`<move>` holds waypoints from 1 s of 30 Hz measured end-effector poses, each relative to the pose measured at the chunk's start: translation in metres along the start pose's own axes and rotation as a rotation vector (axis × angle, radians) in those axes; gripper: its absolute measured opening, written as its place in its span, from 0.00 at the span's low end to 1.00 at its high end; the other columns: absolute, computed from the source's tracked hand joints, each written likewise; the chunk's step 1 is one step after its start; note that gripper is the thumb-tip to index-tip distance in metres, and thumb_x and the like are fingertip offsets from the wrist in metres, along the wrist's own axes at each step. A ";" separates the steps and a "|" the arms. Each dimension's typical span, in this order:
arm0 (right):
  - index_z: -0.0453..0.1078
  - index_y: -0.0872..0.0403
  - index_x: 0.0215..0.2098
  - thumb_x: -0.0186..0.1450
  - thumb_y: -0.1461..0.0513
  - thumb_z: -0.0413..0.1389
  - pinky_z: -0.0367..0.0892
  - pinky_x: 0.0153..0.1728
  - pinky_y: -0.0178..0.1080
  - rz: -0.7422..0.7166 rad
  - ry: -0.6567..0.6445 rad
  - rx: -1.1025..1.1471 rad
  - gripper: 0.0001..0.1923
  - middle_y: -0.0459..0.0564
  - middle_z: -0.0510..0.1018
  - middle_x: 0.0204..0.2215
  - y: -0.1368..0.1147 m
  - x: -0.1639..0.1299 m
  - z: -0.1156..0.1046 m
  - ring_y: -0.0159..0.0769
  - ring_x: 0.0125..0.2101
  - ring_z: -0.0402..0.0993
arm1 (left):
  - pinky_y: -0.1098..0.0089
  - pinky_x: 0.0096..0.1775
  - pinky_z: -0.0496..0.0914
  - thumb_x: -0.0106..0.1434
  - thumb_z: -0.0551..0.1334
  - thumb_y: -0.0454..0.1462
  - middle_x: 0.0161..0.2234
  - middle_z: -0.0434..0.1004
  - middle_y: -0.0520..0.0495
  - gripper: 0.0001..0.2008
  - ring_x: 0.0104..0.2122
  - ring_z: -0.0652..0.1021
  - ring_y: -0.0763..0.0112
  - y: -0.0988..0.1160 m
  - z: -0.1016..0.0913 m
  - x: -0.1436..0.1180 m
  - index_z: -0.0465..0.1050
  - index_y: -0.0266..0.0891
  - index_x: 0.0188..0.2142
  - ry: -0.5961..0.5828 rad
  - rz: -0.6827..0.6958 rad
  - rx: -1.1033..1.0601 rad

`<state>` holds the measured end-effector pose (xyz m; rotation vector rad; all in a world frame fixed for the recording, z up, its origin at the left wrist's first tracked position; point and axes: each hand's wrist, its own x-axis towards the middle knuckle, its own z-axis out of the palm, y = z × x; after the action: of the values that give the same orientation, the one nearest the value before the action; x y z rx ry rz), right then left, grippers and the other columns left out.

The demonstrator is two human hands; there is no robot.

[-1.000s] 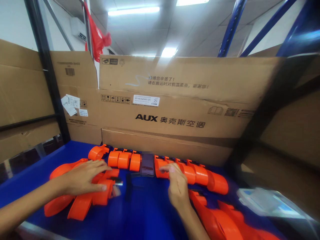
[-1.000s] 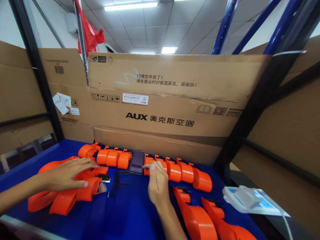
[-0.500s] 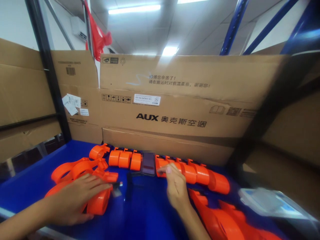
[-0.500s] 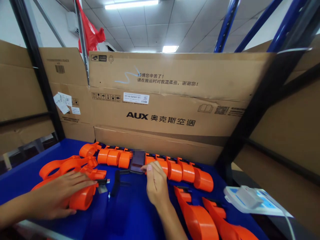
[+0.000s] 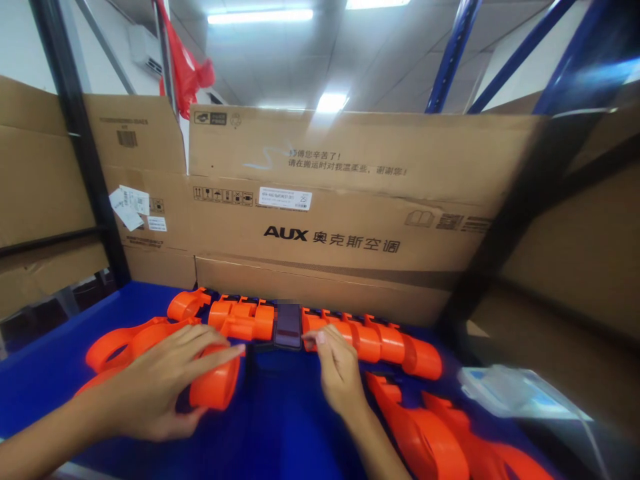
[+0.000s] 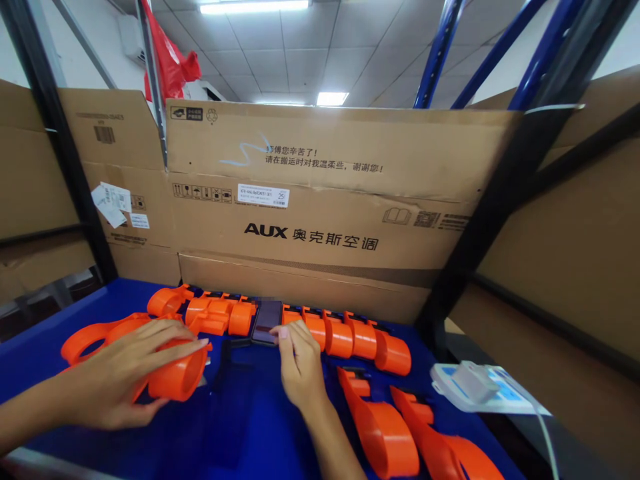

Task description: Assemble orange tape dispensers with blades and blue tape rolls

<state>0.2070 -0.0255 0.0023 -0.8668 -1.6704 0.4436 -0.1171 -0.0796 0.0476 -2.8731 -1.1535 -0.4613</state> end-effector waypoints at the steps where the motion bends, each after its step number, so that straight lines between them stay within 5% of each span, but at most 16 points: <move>1: 0.76 0.52 0.44 0.73 0.52 0.48 0.68 0.34 0.42 0.058 -0.027 0.047 0.18 0.50 0.77 0.30 0.001 0.000 0.002 0.40 0.32 0.73 | 0.43 0.59 0.63 0.54 0.66 0.37 0.63 0.66 0.47 0.46 0.60 0.68 0.43 0.005 0.002 0.006 0.50 0.60 0.69 0.037 0.017 -0.010; 5: 0.67 0.49 0.56 0.69 0.47 0.53 0.61 0.19 0.34 0.336 -0.160 0.368 0.23 0.46 0.78 0.29 0.007 -0.004 0.015 0.33 0.22 0.69 | 0.43 0.60 0.62 0.53 0.65 0.34 0.65 0.63 0.46 0.47 0.61 0.65 0.44 0.037 0.016 0.038 0.49 0.58 0.70 0.129 0.107 -0.081; 11: 0.68 0.52 0.31 0.64 0.46 0.60 0.56 0.17 0.32 0.541 0.004 0.579 0.19 0.44 0.75 0.22 0.016 0.000 0.018 0.30 0.17 0.64 | 0.43 0.63 0.56 0.53 0.67 0.31 0.67 0.59 0.47 0.47 0.64 0.61 0.46 0.064 0.043 0.080 0.51 0.60 0.69 0.121 0.179 -0.302; 16: 0.69 0.52 0.33 0.62 0.46 0.61 0.63 0.22 0.34 0.522 0.121 0.608 0.18 0.43 0.74 0.20 0.019 0.006 0.012 0.32 0.19 0.68 | 0.44 0.66 0.50 0.62 0.66 0.47 0.72 0.42 0.47 0.42 0.69 0.50 0.46 0.055 0.072 0.106 0.47 0.56 0.70 0.225 0.016 -0.831; 18: 0.70 0.52 0.35 0.62 0.46 0.61 0.60 0.18 0.33 0.540 0.105 0.613 0.18 0.42 0.74 0.20 0.019 0.006 0.012 0.31 0.18 0.66 | 0.51 0.66 0.53 0.68 0.58 0.49 0.72 0.46 0.48 0.32 0.69 0.51 0.53 0.054 0.086 0.122 0.53 0.56 0.69 0.331 -0.183 -1.113; 20: 0.70 0.52 0.34 0.63 0.46 0.61 0.59 0.17 0.33 0.520 0.095 0.589 0.18 0.43 0.75 0.21 0.019 0.005 0.013 0.31 0.18 0.66 | 0.57 0.63 0.59 0.68 0.59 0.50 0.68 0.59 0.45 0.27 0.66 0.61 0.55 0.055 0.098 0.138 0.63 0.51 0.64 0.345 -0.345 -1.409; 23: 0.71 0.52 0.35 0.64 0.46 0.60 0.60 0.17 0.33 0.459 0.112 0.502 0.18 0.44 0.75 0.22 0.020 0.004 0.015 0.31 0.18 0.65 | 0.61 0.46 0.73 0.63 0.65 0.49 0.47 0.81 0.39 0.20 0.46 0.80 0.54 0.058 0.110 0.154 0.76 0.41 0.50 0.269 -0.426 -1.746; 25: 0.72 0.52 0.38 0.63 0.47 0.61 0.64 0.20 0.34 0.432 0.116 0.476 0.17 0.45 0.76 0.24 0.021 0.005 0.016 0.33 0.20 0.68 | 0.66 0.39 0.73 0.59 0.69 0.46 0.37 0.83 0.43 0.16 0.36 0.82 0.60 0.057 0.115 0.157 0.78 0.39 0.43 0.310 -0.462 -1.811; 30: 0.72 0.51 0.41 0.66 0.48 0.58 0.66 0.26 0.35 0.369 0.074 0.373 0.17 0.45 0.74 0.25 0.025 0.007 0.014 0.35 0.26 0.70 | 0.72 0.32 0.70 0.57 0.70 0.46 0.31 0.81 0.49 0.14 0.29 0.80 0.69 0.036 0.119 0.151 0.78 0.40 0.37 0.405 -0.475 -1.831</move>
<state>0.2009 -0.0018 -0.0142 -0.8971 -1.3022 0.9324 0.0429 0.0102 -0.0209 -2.6820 -1.7585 -3.3426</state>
